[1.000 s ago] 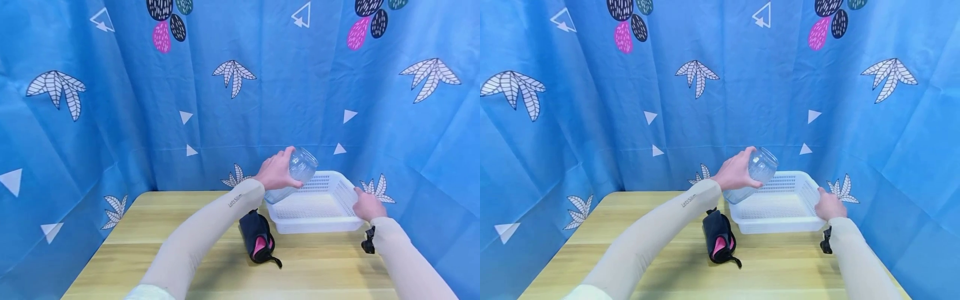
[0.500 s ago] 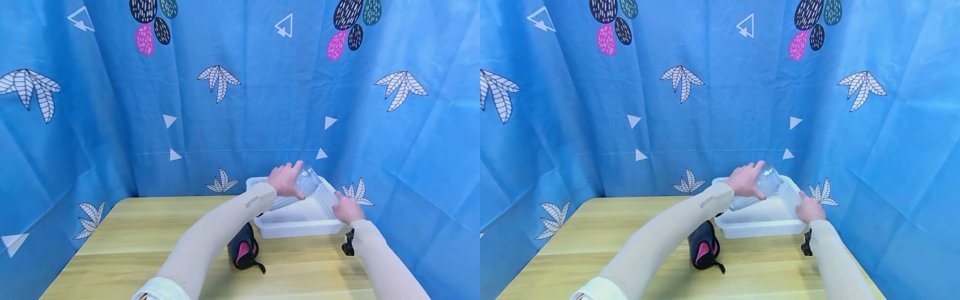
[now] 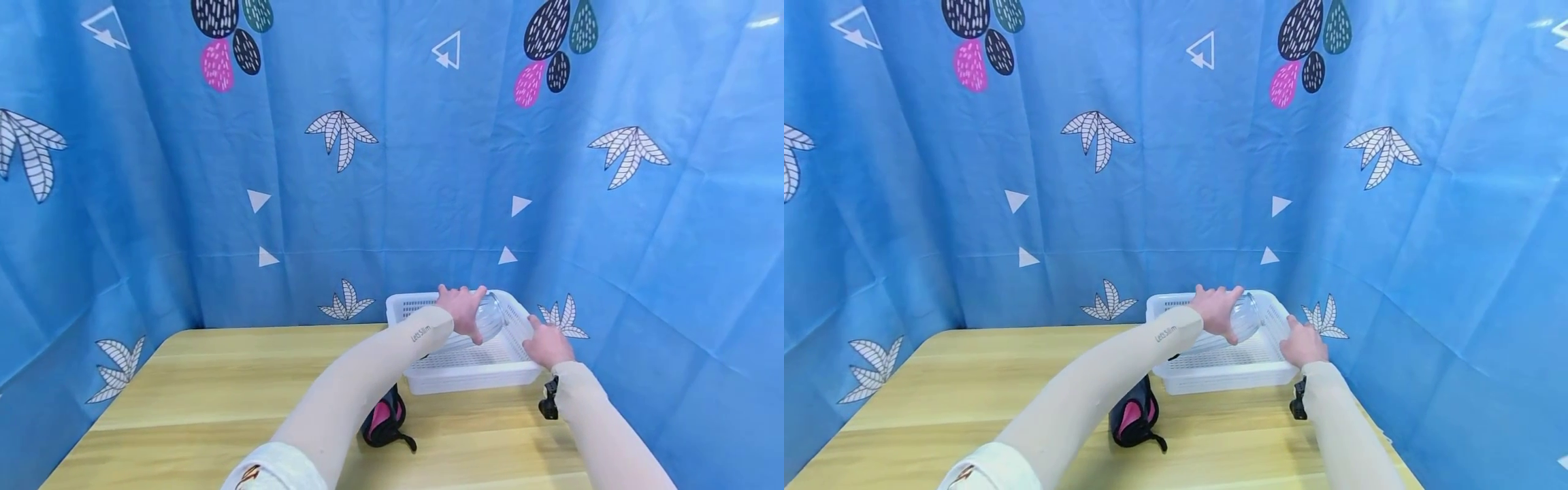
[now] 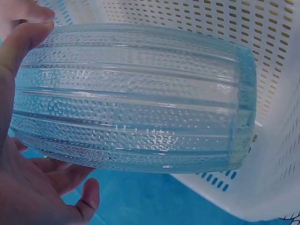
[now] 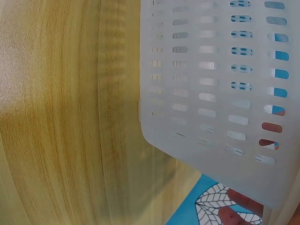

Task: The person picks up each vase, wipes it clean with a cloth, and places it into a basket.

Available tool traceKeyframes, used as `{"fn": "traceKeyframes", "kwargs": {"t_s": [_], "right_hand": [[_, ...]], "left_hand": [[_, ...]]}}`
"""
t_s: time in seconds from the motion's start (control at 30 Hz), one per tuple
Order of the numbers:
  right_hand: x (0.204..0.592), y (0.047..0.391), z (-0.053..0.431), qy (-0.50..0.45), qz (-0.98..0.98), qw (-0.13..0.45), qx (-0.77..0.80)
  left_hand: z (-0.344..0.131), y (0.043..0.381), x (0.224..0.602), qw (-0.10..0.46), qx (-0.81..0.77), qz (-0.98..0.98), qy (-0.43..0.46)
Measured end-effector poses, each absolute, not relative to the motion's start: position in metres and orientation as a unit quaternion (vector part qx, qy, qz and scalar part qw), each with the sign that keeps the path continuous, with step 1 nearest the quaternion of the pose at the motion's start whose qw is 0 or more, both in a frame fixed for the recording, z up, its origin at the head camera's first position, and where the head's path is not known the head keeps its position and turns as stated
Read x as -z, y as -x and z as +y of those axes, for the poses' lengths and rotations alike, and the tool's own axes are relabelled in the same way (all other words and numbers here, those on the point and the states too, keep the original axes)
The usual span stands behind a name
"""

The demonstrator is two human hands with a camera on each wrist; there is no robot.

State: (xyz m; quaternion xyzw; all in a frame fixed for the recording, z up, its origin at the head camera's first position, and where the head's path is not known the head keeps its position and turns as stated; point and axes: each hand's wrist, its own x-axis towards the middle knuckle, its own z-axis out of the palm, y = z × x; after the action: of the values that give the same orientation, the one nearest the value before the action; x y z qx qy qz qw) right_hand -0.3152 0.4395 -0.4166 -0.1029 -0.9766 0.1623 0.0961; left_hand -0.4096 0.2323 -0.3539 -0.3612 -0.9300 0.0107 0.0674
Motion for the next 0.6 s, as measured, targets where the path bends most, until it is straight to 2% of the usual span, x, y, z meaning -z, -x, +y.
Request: {"fn": "traceKeyframes", "kwargs": {"t_s": [0.6], "right_hand": [[0.420, 0.319, 0.444, 0.124, -0.970, 0.090, -0.188]], "left_hand": [[0.257, 0.432, 0.404, -0.011, -0.099, -0.925, 0.366]]}}
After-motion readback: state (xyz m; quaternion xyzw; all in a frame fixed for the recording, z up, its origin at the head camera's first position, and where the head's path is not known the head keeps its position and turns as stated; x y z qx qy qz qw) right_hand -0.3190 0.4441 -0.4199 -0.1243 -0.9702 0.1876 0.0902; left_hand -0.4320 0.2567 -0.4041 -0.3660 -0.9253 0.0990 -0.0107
